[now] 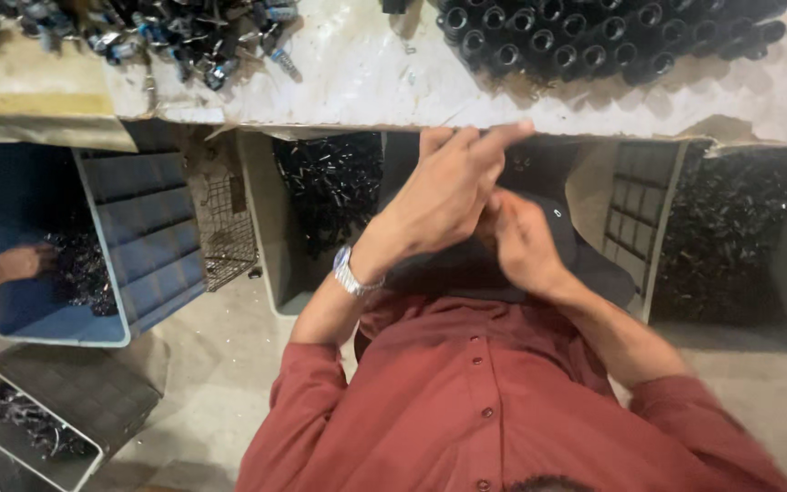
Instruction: The person picks small black cylindrical shell casings one at a time from a pile on a workbench, briefly turns each in their hands, and places it upright into neat rows on the table, gradually filling the rows.
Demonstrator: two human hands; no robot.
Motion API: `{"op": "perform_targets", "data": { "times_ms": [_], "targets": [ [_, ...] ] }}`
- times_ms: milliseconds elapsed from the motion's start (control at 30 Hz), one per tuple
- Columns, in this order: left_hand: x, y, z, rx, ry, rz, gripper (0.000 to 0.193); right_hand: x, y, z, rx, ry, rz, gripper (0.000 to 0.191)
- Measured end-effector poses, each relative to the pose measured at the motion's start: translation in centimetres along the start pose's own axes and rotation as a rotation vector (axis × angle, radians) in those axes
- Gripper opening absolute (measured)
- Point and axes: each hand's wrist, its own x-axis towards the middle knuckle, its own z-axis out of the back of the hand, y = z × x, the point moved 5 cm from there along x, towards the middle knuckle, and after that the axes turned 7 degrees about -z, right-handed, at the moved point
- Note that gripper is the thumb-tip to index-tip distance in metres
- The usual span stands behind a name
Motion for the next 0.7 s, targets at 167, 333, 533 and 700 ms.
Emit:
{"op": "perform_targets", "data": {
  "times_ms": [167,333,533,700],
  "targets": [
    [0.3,1.0,1.3,-0.041,-0.173,-0.071,0.038,1.4,-0.4,2.0,0.356,0.051,-0.233,0.045],
    [-1.1,2.0,-0.1,-0.371,-0.346,-0.087,0.040,1.6,1.3,1.4,0.171,-0.006,-0.325,0.054],
    [-7.8,6.4,1.4,-1.310,-0.602,0.347,0.067,1.5,8.3,0.4,-0.861,-0.155,0.314,0.035],
    [-14.3,9.0,9.4,0.171,-0.516,0.528,0.026,1.9,10.5,0.3,-1.667,-0.506,0.553,0.048]
  ]
}}
